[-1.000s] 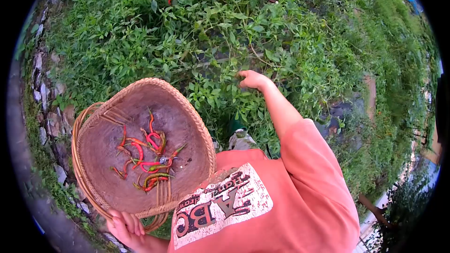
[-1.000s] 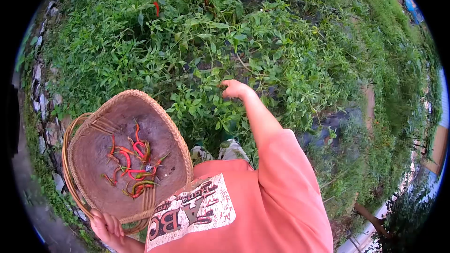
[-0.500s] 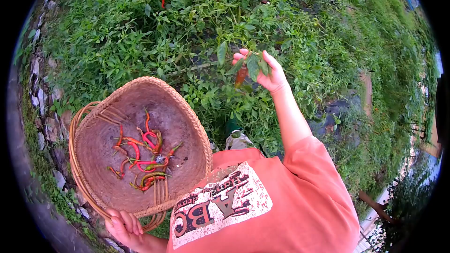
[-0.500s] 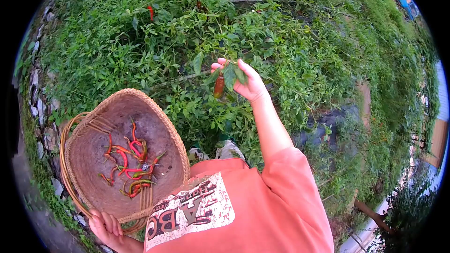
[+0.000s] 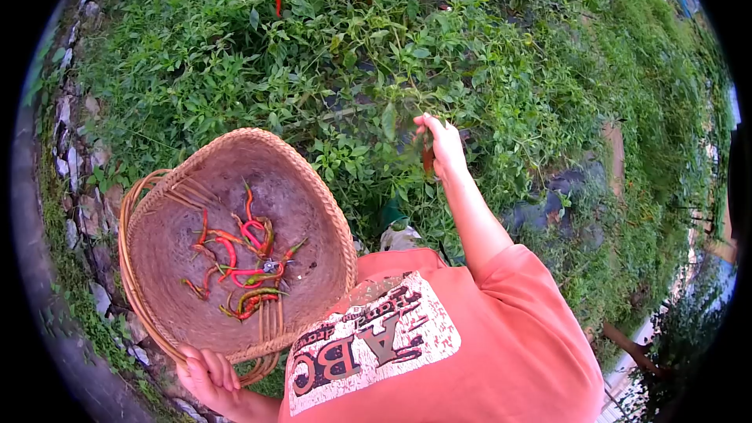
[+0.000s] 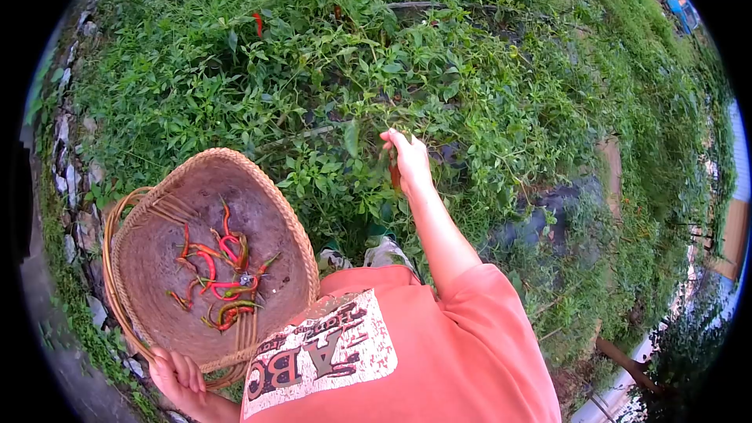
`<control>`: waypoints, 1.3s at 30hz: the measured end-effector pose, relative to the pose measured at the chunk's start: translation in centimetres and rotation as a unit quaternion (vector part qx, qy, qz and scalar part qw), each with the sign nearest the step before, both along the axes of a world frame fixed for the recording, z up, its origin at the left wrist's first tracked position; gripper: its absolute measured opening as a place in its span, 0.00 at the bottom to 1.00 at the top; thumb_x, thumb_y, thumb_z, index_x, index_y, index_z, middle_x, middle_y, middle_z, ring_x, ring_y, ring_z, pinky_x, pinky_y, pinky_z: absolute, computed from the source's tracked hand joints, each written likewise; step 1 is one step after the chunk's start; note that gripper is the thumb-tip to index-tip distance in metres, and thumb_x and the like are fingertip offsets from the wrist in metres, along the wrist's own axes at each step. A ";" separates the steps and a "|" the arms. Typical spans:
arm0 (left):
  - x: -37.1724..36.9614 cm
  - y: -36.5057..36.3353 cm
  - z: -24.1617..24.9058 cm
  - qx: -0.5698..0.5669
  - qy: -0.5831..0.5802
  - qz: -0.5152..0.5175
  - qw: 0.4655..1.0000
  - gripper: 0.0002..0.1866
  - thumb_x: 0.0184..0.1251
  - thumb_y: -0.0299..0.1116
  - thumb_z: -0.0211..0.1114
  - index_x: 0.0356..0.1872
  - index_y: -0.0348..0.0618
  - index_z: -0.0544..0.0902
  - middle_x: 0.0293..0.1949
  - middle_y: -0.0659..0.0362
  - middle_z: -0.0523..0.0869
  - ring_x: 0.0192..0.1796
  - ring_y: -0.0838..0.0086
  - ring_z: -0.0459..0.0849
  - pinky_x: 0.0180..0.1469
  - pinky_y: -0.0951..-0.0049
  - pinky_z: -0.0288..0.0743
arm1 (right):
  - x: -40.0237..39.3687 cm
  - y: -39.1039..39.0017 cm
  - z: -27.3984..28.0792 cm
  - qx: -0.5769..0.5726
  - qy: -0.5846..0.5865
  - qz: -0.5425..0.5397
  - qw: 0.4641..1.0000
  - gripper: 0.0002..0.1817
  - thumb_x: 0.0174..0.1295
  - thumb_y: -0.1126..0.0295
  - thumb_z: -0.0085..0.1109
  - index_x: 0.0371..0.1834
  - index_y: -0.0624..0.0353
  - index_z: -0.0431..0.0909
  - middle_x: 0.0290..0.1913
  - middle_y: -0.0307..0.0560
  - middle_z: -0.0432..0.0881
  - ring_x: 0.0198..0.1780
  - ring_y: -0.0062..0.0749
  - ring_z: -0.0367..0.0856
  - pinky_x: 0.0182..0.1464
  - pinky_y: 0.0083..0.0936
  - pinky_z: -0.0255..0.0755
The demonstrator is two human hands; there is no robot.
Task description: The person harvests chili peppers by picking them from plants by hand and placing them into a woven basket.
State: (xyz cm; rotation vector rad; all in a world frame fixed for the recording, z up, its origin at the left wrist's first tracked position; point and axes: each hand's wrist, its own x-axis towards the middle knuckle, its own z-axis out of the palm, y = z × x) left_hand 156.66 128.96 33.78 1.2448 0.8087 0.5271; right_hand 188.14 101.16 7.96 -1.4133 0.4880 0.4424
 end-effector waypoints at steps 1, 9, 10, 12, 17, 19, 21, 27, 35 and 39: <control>0.0 0.0 0.0 -0.002 0.000 -0.007 1.000 0.11 0.70 0.36 0.48 0.36 0.37 0.64 0.10 0.67 0.58 0.08 0.86 0.53 0.05 0.86 0.52 | -0.1 -0.3 -0.1 -0.027 0.001 0.012 1.000 0.11 0.58 0.64 0.53 0.30 0.60 0.80 0.21 0.32 0.71 0.19 0.17 0.64 0.23 0.18 0.59; 0.0 0.5 0.0 -0.015 -0.013 -0.024 1.000 0.12 0.69 0.37 0.50 0.29 0.42 0.62 0.09 0.66 0.58 0.06 0.85 0.53 0.05 0.86 0.51 | 0.3 -0.6 0.0 0.100 0.104 0.023 0.989 0.13 0.57 0.63 0.55 0.39 0.61 0.78 0.15 0.30 0.64 0.14 0.17 0.59 0.18 0.17 0.55; 0.0 0.5 0.0 -0.023 -0.015 -0.024 0.999 0.12 0.69 0.37 0.50 0.29 0.42 0.62 0.09 0.66 0.58 0.06 0.85 0.53 0.05 0.86 0.51 | 0.3 -0.7 0.0 0.114 0.111 0.039 0.986 0.15 0.58 0.62 0.56 0.43 0.60 0.77 0.16 0.31 0.64 0.15 0.18 0.61 0.18 0.17 0.57; 0.0 0.5 0.1 -0.027 -0.017 -0.020 0.999 0.12 0.68 0.37 0.51 0.29 0.42 0.62 0.09 0.66 0.58 0.06 0.85 0.54 0.04 0.85 0.51 | -0.1 -0.7 0.1 0.157 0.119 0.045 0.979 0.17 0.58 0.59 0.57 0.45 0.59 0.74 0.17 0.31 0.66 0.16 0.18 0.62 0.18 0.17 0.59; -0.6 0.8 -0.1 -0.019 -0.006 -0.049 0.999 0.14 0.69 0.40 0.50 0.29 0.43 0.62 0.09 0.67 0.58 0.07 0.85 0.54 0.04 0.86 0.52 | -3.3 -0.1 1.3 0.238 0.204 0.016 0.949 0.16 0.57 0.54 0.59 0.37 0.53 0.69 0.22 0.35 0.72 0.20 0.18 0.67 0.19 0.15 0.63; 1.2 -0.7 1.4 -0.021 0.024 -0.022 0.999 0.10 0.68 0.37 0.51 0.30 0.44 0.66 0.09 0.67 0.58 0.08 0.84 0.55 0.06 0.86 0.52 | -5.2 0.7 3.7 0.276 0.223 0.035 0.934 0.16 0.58 0.66 0.58 0.48 0.52 0.69 0.24 0.33 0.70 0.20 0.15 0.64 0.19 0.11 0.57; 1.7 -1.0 1.9 -0.033 0.069 -0.001 0.997 0.09 0.69 0.37 0.50 0.31 0.45 0.69 0.10 0.66 0.58 0.10 0.83 0.57 0.09 0.86 0.53 | -6.3 2.4 9.0 0.366 0.162 0.104 0.911 0.24 0.59 0.68 0.55 0.59 0.57 0.64 0.24 0.32 0.69 0.22 0.14 0.63 0.21 0.12 0.56; 2.9 -2.0 3.7 -0.130 -0.012 -0.027 0.991 0.10 0.67 0.38 0.52 0.31 0.43 0.71 0.13 0.63 0.64 0.13 0.80 0.62 0.10 0.84 0.56 | -10.3 10.2 18.2 0.209 -0.331 0.356 0.849 0.31 0.57 0.60 0.58 0.61 0.61 0.59 0.46 0.50 0.73 0.49 0.37 0.73 0.50 0.28 0.68; 3.0 1.1 0.6 -0.138 -0.158 -0.097 0.973 0.25 0.67 0.58 0.39 0.30 0.44 0.63 0.11 0.65 0.61 0.07 0.81 0.58 0.04 0.81 0.58 | -17.6 15.5 20.2 0.183 -0.357 0.690 0.602 0.23 0.55 0.55 0.53 0.44 0.66 0.71 0.34 0.59 0.78 0.37 0.50 0.78 0.39 0.39 0.71; 4.9 0.6 1.5 -0.151 -0.199 -0.049 0.967 0.28 0.66 0.61 0.37 0.29 0.43 0.63 0.11 0.62 0.64 0.08 0.79 0.61 0.06 0.80 0.61 | -20.0 17.7 20.1 0.310 -0.280 0.640 0.645 0.20 0.52 0.57 0.55 0.35 0.67 0.72 0.29 0.59 0.78 0.33 0.51 0.78 0.35 0.39 0.70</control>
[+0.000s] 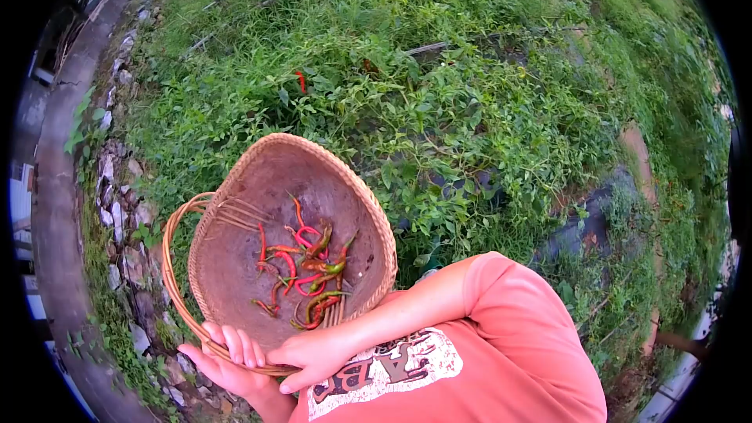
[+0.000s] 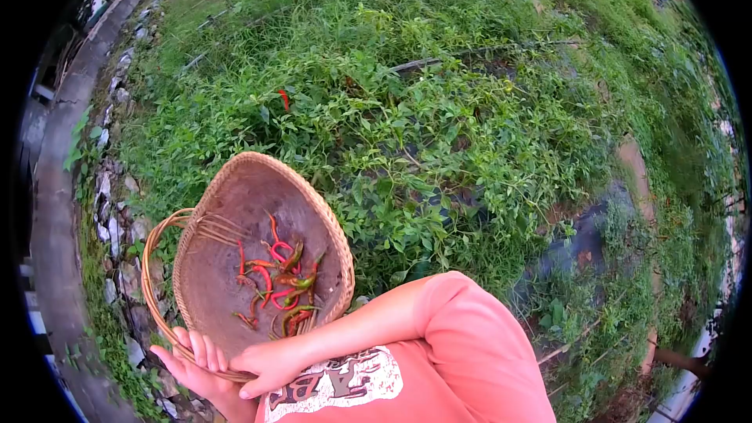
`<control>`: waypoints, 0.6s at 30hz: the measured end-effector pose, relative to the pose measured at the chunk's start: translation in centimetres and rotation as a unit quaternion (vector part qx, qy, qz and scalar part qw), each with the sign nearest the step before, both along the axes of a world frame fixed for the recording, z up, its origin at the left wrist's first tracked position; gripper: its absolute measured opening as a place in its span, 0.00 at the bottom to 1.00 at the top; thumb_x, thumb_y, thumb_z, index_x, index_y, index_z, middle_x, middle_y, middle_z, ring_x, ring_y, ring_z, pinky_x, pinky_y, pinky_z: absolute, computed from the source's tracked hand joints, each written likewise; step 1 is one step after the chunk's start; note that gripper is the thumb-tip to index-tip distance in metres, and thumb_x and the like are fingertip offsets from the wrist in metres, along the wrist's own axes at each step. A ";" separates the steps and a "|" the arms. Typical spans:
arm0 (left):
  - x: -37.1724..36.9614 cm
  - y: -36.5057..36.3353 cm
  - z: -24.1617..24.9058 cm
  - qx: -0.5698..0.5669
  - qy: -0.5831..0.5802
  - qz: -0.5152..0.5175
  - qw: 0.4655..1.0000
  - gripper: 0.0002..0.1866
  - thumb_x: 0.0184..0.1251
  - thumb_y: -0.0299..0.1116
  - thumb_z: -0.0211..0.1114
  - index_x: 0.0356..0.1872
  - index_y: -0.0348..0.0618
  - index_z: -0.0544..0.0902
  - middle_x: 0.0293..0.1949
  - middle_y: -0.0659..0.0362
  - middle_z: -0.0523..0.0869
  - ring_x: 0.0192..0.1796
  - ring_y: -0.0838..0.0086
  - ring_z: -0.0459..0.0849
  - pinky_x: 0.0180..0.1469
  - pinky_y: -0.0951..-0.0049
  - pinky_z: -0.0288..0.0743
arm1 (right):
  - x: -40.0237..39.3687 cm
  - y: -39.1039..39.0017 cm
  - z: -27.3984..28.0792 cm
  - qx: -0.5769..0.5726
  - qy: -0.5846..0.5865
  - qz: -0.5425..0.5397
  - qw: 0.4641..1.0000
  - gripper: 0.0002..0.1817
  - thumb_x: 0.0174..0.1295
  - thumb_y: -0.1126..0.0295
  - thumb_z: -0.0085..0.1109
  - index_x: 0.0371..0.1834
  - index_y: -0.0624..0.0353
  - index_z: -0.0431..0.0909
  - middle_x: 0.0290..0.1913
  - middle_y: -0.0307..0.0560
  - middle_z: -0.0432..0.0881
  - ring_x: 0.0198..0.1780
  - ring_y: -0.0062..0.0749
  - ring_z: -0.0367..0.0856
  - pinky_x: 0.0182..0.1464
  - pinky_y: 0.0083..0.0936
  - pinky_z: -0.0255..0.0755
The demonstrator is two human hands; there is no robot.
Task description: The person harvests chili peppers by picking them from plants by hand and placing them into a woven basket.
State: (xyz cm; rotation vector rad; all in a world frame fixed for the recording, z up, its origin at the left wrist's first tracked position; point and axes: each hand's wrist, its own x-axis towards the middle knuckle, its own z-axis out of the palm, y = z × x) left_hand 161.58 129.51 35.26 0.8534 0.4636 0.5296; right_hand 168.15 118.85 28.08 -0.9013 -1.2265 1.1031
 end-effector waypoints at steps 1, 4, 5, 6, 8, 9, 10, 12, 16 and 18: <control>0.0 0.0 0.0 0.006 0.010 0.039 0.999 0.28 0.65 0.62 0.37 0.28 0.43 0.63 0.10 0.62 0.64 0.08 0.79 0.61 0.07 0.81 0.61 | -0.3 0.3 0.3 -0.009 0.013 0.000 1.000 0.20 0.52 0.58 0.56 0.34 0.67 0.72 0.29 0.59 0.78 0.33 0.50 0.78 0.35 0.38 0.70; -0.7 1.7 -1.2 0.068 -0.041 -0.058 0.995 0.26 0.68 0.54 0.40 0.36 0.36 0.69 0.21 0.56 0.70 0.21 0.72 0.72 0.22 0.70 0.73 | 0.3 0.0 1.9 -0.008 -0.004 0.013 1.000 0.15 0.51 0.63 0.55 0.35 0.66 0.71 0.29 0.58 0.78 0.34 0.51 0.78 0.36 0.40 0.70; -1.0 2.1 -1.8 0.120 -0.041 -0.067 0.990 0.25 0.69 0.50 0.41 0.40 0.34 0.71 0.26 0.53 0.72 0.28 0.68 0.75 0.30 0.66 0.76 | 0.4 -0.1 2.1 0.009 -0.013 0.014 1.000 0.13 0.51 0.65 0.54 0.34 0.65 0.71 0.29 0.58 0.78 0.33 0.51 0.78 0.36 0.40 0.70; -1.3 4.0 -2.8 0.100 -0.128 -0.191 0.968 0.21 0.67 0.42 0.44 0.48 0.35 0.73 0.39 0.46 0.74 0.43 0.59 0.76 0.46 0.58 0.74 | 0.2 0.0 1.9 0.010 -0.011 0.023 1.000 0.13 0.51 0.65 0.54 0.34 0.65 0.71 0.29 0.58 0.78 0.33 0.51 0.78 0.36 0.40 0.70; -1.4 5.4 -5.7 0.177 -0.008 -0.175 0.968 0.20 0.65 0.40 0.47 0.50 0.36 0.73 0.44 0.45 0.73 0.48 0.57 0.74 0.51 0.57 0.71 | -0.4 0.1 1.4 0.058 -0.078 0.056 0.994 0.12 0.52 0.69 0.53 0.37 0.63 0.67 0.27 0.57 0.77 0.33 0.54 0.77 0.35 0.42 0.70; -0.6 5.8 -6.2 0.248 0.107 -0.169 0.948 0.19 0.64 0.38 0.49 0.52 0.37 0.73 0.49 0.44 0.73 0.53 0.56 0.73 0.55 0.56 0.67 | -0.3 0.1 1.4 0.058 -0.074 0.059 0.994 0.12 0.52 0.69 0.53 0.37 0.63 0.67 0.27 0.57 0.77 0.33 0.54 0.77 0.35 0.42 0.70; 0.0 6.1 -6.2 0.514 0.186 -0.159 0.822 0.21 0.62 0.37 0.52 0.54 0.37 0.71 0.53 0.44 0.71 0.56 0.55 0.70 0.59 0.56 0.63 | -0.2 0.1 1.3 0.049 -0.065 0.067 0.994 0.11 0.52 0.70 0.53 0.37 0.63 0.68 0.27 0.57 0.77 0.33 0.54 0.77 0.35 0.43 0.69; 2.8 6.0 -5.0 0.807 0.247 -0.072 0.532 0.24 0.60 0.35 0.55 0.57 0.35 0.68 0.58 0.45 0.68 0.61 0.54 0.66 0.63 0.56 0.57 | 0.2 -0.1 1.1 0.037 -0.053 0.077 0.995 0.11 0.51 0.70 0.52 0.36 0.63 0.68 0.27 0.57 0.77 0.33 0.54 0.77 0.35 0.43 0.69; 8.4 11.1 -5.3 0.836 0.425 0.010 0.347 0.31 0.57 0.41 0.60 0.60 0.36 0.66 0.54 0.45 0.73 0.59 0.53 0.69 0.61 0.58 0.60 | 0.7 -0.6 0.5 0.021 -0.106 0.107 0.988 0.11 0.50 0.70 0.52 0.33 0.65 0.69 0.25 0.58 0.76 0.32 0.56 0.76 0.35 0.44 0.69; 9.9 15.0 -6.6 0.712 0.572 -0.115 0.392 0.31 0.55 0.43 0.63 0.57 0.37 0.68 0.46 0.47 0.79 0.50 0.58 0.76 0.55 0.62 0.67 | 1.2 -0.8 0.5 0.017 -0.133 0.124 0.983 0.11 0.50 0.69 0.53 0.33 0.66 0.69 0.24 0.58 0.76 0.32 0.56 0.76 0.35 0.45 0.68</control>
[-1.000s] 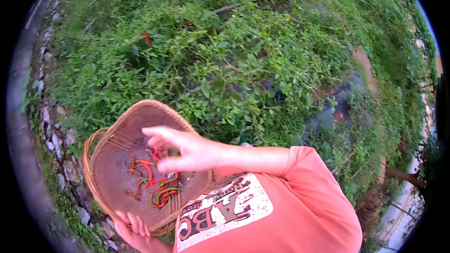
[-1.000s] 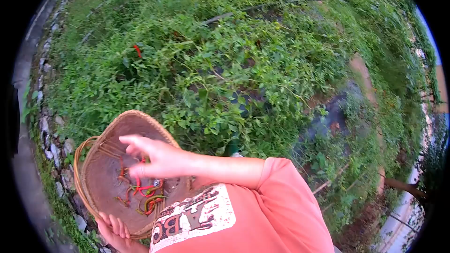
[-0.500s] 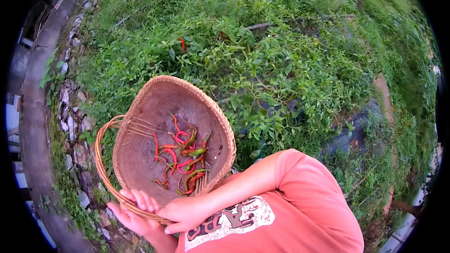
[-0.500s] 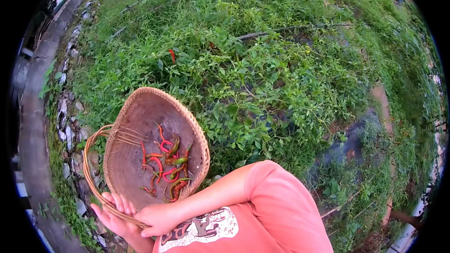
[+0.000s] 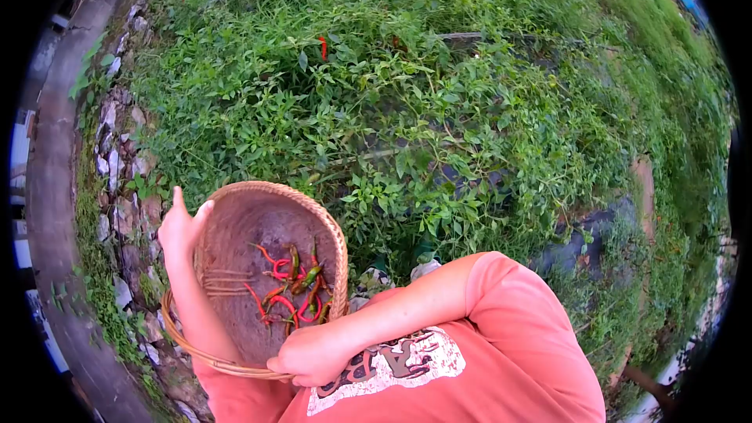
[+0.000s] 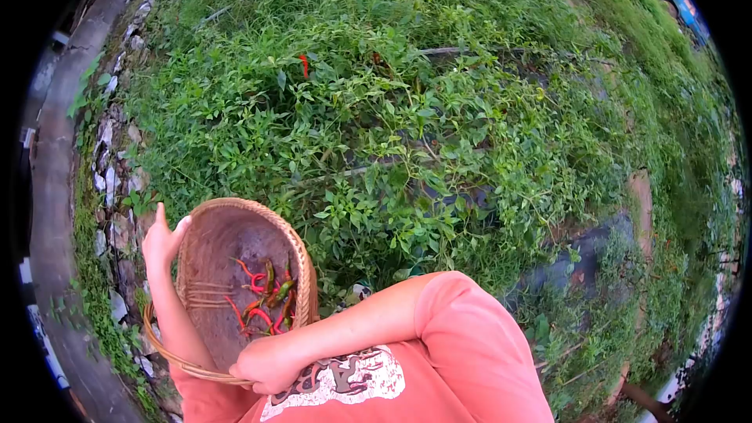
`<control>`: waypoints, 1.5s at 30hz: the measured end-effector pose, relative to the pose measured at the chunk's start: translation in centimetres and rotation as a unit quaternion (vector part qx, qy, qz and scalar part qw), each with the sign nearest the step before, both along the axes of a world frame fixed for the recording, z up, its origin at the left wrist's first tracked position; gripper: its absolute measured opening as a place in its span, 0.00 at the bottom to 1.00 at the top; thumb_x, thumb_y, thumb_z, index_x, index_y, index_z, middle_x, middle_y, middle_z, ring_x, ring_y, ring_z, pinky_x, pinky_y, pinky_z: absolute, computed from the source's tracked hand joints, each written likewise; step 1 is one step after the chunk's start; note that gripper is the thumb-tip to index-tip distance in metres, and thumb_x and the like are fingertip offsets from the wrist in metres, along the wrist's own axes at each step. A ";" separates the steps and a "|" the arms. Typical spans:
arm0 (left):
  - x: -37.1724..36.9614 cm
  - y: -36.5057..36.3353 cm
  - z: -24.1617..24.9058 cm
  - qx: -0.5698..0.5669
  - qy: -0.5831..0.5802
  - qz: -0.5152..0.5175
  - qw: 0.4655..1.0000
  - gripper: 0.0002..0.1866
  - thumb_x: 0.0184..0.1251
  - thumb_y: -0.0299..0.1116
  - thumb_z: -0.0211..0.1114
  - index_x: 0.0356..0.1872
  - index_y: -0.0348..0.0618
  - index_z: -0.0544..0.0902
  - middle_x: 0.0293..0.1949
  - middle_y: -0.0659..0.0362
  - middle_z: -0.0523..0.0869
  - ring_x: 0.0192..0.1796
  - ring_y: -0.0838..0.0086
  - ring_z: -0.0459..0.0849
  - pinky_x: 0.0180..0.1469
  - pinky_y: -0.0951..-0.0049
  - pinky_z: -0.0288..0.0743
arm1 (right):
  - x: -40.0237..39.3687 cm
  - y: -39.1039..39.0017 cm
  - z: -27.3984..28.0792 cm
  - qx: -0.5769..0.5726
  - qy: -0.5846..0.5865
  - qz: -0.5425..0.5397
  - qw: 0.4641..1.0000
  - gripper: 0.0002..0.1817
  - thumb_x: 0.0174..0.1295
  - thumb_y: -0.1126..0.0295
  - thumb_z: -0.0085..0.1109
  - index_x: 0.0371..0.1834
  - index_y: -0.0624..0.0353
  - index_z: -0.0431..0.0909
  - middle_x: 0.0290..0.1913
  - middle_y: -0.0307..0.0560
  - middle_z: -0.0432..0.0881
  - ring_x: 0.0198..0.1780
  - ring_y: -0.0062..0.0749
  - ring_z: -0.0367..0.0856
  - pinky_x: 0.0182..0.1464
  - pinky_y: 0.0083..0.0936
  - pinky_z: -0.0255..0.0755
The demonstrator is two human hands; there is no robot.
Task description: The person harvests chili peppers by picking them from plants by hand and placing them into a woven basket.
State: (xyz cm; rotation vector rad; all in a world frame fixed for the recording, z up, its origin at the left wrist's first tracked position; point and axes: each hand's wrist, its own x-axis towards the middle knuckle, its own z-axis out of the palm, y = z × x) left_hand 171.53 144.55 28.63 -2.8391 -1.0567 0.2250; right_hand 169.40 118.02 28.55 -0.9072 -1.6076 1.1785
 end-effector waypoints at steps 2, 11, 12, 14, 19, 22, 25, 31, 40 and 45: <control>-0.8 4.7 -3.3 -0.066 0.056 0.062 0.994 0.29 0.54 0.43 0.64 0.55 0.37 0.71 0.41 0.49 0.82 0.44 0.61 0.80 0.50 0.65 0.70 | 1.0 -0.4 0.1 0.024 -0.025 0.024 0.999 0.11 0.50 0.69 0.53 0.32 0.66 0.68 0.23 0.59 0.76 0.31 0.56 0.76 0.34 0.46 0.68; -11.1 11.4 -7.1 -0.491 -0.094 0.277 0.821 0.15 0.54 0.36 0.64 0.40 0.38 0.79 0.32 0.63 0.82 0.33 0.78 0.78 0.38 0.75 0.72 | 14.3 -0.1 -5.2 0.032 -0.112 -0.291 0.950 0.09 0.56 0.65 0.55 0.36 0.57 0.76 0.33 0.47 0.78 0.35 0.37 0.77 0.39 0.32 0.72; -12.3 10.7 -6.4 -0.492 -0.094 0.287 0.816 0.15 0.54 0.36 0.64 0.40 0.38 0.79 0.32 0.63 0.82 0.33 0.78 0.78 0.38 0.75 0.72 | 17.7 1.1 -11.2 -0.060 -0.163 -0.417 0.892 0.07 0.59 0.67 0.50 0.34 0.57 0.77 0.33 0.44 0.78 0.36 0.32 0.76 0.40 0.28 0.72; -13.5 9.1 -5.1 -0.516 -0.214 0.331 0.761 0.17 0.54 0.40 0.64 0.40 0.38 0.79 0.32 0.62 0.82 0.33 0.76 0.79 0.38 0.75 0.72 | 24.0 1.7 -17.5 -0.263 0.077 -0.631 0.725 0.12 0.60 0.71 0.46 0.44 0.62 0.75 0.41 0.47 0.79 0.42 0.29 0.76 0.46 0.26 0.70; -17.0 9.0 -6.5 -0.498 -0.191 0.342 0.773 0.19 0.54 0.43 0.64 0.39 0.38 0.79 0.33 0.61 0.82 0.34 0.74 0.80 0.39 0.75 0.73 | 29.9 6.4 -27.6 -0.342 0.273 -0.781 0.446 0.17 0.57 0.67 0.47 0.47 0.66 0.73 0.44 0.54 0.78 0.48 0.36 0.75 0.49 0.28 0.66; -18.1 8.8 -6.9 -0.489 -0.205 0.337 0.778 0.18 0.53 0.42 0.65 0.38 0.38 0.80 0.34 0.61 0.83 0.34 0.74 0.80 0.39 0.75 0.73 | 33.4 7.8 -32.4 -0.329 0.301 -0.797 0.408 0.24 0.61 0.64 0.42 0.59 0.64 0.63 0.57 0.52 0.70 0.54 0.38 0.70 0.54 0.30 0.64; -20.6 8.9 -7.3 -0.491 -0.229 0.376 0.752 0.16 0.54 0.40 0.64 0.38 0.37 0.80 0.33 0.60 0.83 0.33 0.74 0.80 0.38 0.75 0.73 | 39.5 6.6 -45.4 -0.339 0.187 -0.810 0.440 0.20 0.54 0.62 0.46 0.45 0.65 0.71 0.44 0.53 0.75 0.42 0.38 0.72 0.47 0.34 0.65; -27.5 10.4 -8.9 -0.470 -0.229 0.463 0.716 0.15 0.55 0.36 0.63 0.40 0.37 0.79 0.35 0.59 0.83 0.35 0.72 0.81 0.41 0.73 0.73 | 38.5 4.4 -42.8 -0.256 0.113 -0.812 0.512 0.17 0.47 0.63 0.51 0.26 0.71 0.75 0.26 0.48 0.77 0.32 0.36 0.71 0.38 0.33 0.64; -26.8 11.6 -9.0 -0.496 -0.227 0.454 0.704 0.19 0.52 0.40 0.65 0.43 0.38 0.78 0.37 0.58 0.82 0.36 0.72 0.80 0.42 0.71 0.73 | 35.9 3.4 -37.8 -0.135 -0.033 -0.771 0.622 0.13 0.56 0.62 0.49 0.30 0.61 0.77 0.30 0.42 0.79 0.28 0.31 0.75 0.32 0.28 0.68; -25.9 11.4 -8.7 -0.494 -0.234 0.448 0.707 0.20 0.52 0.40 0.64 0.43 0.38 0.78 0.37 0.58 0.82 0.37 0.71 0.80 0.43 0.70 0.73 | 34.9 3.1 -33.5 -0.286 0.197 -0.700 0.624 0.16 0.61 0.55 0.49 0.29 0.56 0.76 0.27 0.38 0.77 0.23 0.22 0.76 0.25 0.19 0.66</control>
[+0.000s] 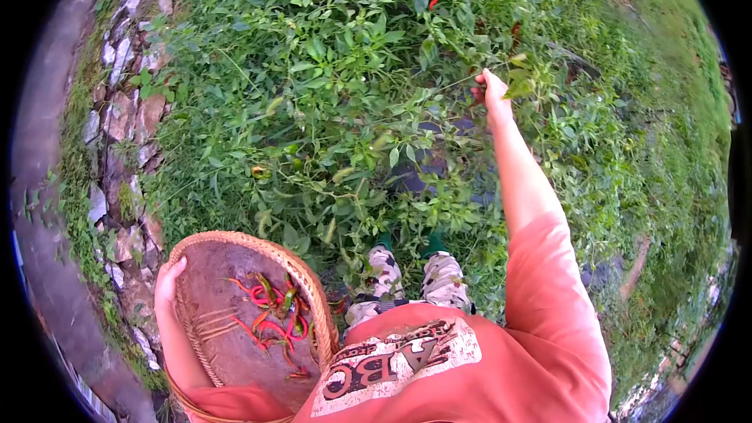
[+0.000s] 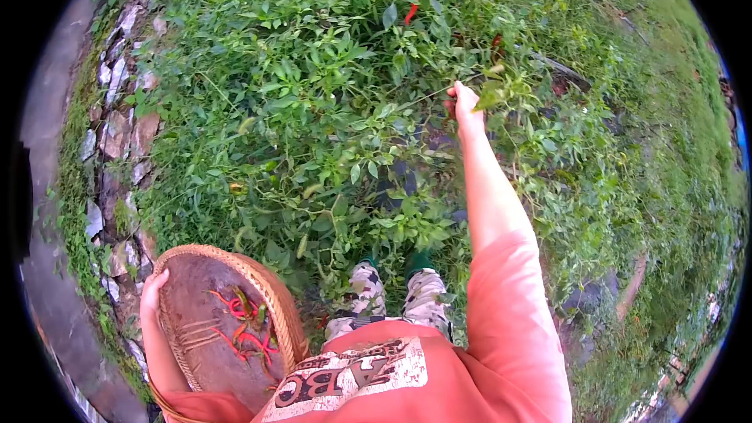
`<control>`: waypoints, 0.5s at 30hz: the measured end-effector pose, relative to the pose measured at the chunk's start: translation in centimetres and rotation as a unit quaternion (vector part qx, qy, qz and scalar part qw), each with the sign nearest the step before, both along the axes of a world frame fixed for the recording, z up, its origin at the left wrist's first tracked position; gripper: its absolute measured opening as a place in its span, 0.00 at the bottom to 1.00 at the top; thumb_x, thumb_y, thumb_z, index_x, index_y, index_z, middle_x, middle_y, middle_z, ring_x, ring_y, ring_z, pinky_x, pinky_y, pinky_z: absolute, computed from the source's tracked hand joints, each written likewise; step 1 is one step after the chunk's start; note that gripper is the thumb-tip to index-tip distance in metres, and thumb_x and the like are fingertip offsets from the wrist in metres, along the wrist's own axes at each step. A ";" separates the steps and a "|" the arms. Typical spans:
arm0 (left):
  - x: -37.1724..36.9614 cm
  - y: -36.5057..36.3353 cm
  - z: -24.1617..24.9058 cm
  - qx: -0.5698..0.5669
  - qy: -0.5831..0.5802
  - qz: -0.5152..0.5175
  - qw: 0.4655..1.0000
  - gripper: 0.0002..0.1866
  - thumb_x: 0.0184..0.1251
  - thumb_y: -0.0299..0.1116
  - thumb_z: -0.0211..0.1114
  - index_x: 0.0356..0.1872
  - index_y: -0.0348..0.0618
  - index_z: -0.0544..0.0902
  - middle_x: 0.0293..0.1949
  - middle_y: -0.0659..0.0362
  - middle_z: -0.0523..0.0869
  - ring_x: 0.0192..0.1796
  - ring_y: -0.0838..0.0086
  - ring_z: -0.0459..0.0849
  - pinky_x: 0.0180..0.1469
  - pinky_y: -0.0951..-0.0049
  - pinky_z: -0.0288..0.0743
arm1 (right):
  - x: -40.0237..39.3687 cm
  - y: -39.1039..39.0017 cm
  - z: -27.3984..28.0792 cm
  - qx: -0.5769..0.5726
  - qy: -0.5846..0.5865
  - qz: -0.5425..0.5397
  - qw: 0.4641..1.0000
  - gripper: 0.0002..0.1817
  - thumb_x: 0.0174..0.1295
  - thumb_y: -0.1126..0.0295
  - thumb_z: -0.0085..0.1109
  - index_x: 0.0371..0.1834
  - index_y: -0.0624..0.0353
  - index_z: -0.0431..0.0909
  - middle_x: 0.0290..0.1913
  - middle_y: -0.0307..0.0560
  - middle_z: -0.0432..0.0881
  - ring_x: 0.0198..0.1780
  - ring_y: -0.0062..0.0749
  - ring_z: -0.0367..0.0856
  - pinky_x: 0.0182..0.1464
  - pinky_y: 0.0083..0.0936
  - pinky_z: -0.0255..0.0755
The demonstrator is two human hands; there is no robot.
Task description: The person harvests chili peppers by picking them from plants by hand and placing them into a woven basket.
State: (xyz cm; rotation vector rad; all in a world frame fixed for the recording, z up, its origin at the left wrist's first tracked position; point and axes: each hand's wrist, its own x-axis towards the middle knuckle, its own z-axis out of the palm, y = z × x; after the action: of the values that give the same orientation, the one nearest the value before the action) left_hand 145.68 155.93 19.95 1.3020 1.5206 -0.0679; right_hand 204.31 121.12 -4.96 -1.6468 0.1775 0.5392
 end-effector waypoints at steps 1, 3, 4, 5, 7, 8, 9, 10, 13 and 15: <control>-0.3 0.3 -0.2 0.001 -0.006 -0.004 1.000 0.20 0.52 0.40 0.64 0.44 0.37 0.78 0.37 0.58 0.82 0.38 0.70 0.80 0.44 0.70 0.73 | 0.1 -0.2 0.3 0.016 0.041 -0.001 0.999 0.16 0.60 0.55 0.49 0.28 0.56 0.76 0.26 0.38 0.77 0.23 0.23 0.76 0.25 0.19 0.66; -0.7 0.7 -0.5 -0.008 -0.005 -0.012 1.000 0.21 0.53 0.40 0.64 0.45 0.37 0.77 0.39 0.58 0.82 0.40 0.70 0.80 0.45 0.71 0.72 | 0.4 -0.4 0.9 0.055 0.113 0.001 0.992 0.15 0.59 0.54 0.50 0.27 0.54 0.77 0.24 0.37 0.78 0.24 0.23 0.77 0.25 0.20 0.66; -0.8 0.8 -0.7 -0.013 -0.007 -0.015 1.000 0.21 0.53 0.40 0.64 0.45 0.37 0.77 0.39 0.58 0.82 0.40 0.70 0.80 0.45 0.71 0.72 | 0.3 -0.5 1.4 0.046 0.125 -0.021 0.991 0.15 0.57 0.55 0.50 0.26 0.54 0.77 0.22 0.36 0.77 0.23 0.22 0.76 0.24 0.20 0.66; -0.6 0.6 -0.7 -0.010 -0.021 -0.016 1.000 0.20 0.53 0.40 0.64 0.45 0.37 0.77 0.39 0.58 0.82 0.40 0.70 0.80 0.45 0.71 0.72 | 0.4 -0.8 1.7 0.035 0.136 -0.015 0.990 0.14 0.56 0.57 0.50 0.26 0.54 0.77 0.20 0.35 0.76 0.21 0.22 0.75 0.23 0.20 0.66; -0.4 0.3 -0.7 -0.010 -0.044 -0.014 0.999 0.20 0.54 0.40 0.64 0.45 0.37 0.77 0.39 0.59 0.82 0.40 0.71 0.80 0.45 0.72 0.72 | 0.7 -0.9 2.1 0.024 0.148 -0.006 0.989 0.13 0.55 0.58 0.50 0.26 0.55 0.77 0.19 0.35 0.75 0.20 0.21 0.74 0.22 0.19 0.65; -0.6 0.4 -0.8 -0.011 -0.043 -0.012 0.999 0.20 0.54 0.40 0.64 0.45 0.37 0.77 0.39 0.59 0.82 0.40 0.71 0.80 0.45 0.72 0.72 | 0.9 -1.3 2.1 0.019 0.161 0.018 0.987 0.12 0.54 0.60 0.50 0.25 0.56 0.77 0.18 0.35 0.73 0.18 0.20 0.72 0.20 0.19 0.63; -0.9 0.6 -0.9 -0.006 -0.032 -0.021 0.999 0.21 0.54 0.40 0.64 0.45 0.37 0.77 0.39 0.58 0.82 0.40 0.71 0.80 0.45 0.72 0.72 | 1.1 -1.5 2.1 0.015 0.175 0.044 0.984 0.11 0.52 0.62 0.49 0.24 0.56 0.77 0.16 0.34 0.72 0.16 0.20 0.69 0.19 0.18 0.62; -1.1 0.7 -1.0 -0.001 -0.020 -0.029 0.999 0.21 0.53 0.40 0.64 0.45 0.37 0.77 0.39 0.58 0.82 0.40 0.71 0.80 0.45 0.72 0.72 | 1.2 -1.6 1.9 0.013 0.168 0.044 0.985 0.11 0.51 0.64 0.50 0.23 0.58 0.78 0.15 0.33 0.69 0.14 0.19 0.65 0.17 0.17 0.58; -1.0 0.4 -0.8 0.003 -0.021 -0.023 0.999 0.21 0.53 0.40 0.64 0.45 0.37 0.77 0.39 0.58 0.82 0.40 0.71 0.79 0.45 0.72 0.71 | 1.5 -1.6 1.9 -0.039 0.177 0.055 0.982 0.11 0.50 0.65 0.50 0.25 0.58 0.80 0.13 0.32 0.66 0.13 0.19 0.62 0.16 0.18 0.56; -1.3 0.3 -1.0 -0.003 -0.028 -0.017 0.999 0.21 0.53 0.40 0.64 0.45 0.37 0.77 0.39 0.58 0.82 0.41 0.71 0.79 0.45 0.72 0.71 | 1.3 -1.6 1.6 -0.060 0.154 0.052 0.985 0.11 0.50 0.64 0.50 0.26 0.58 0.81 0.13 0.32 0.65 0.13 0.19 0.62 0.16 0.19 0.56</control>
State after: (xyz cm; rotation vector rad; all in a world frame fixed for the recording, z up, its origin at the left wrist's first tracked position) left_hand 144.35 156.27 18.92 1.3139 1.4508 -0.0584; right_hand 205.62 119.51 -3.33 -1.6895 0.3592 0.8765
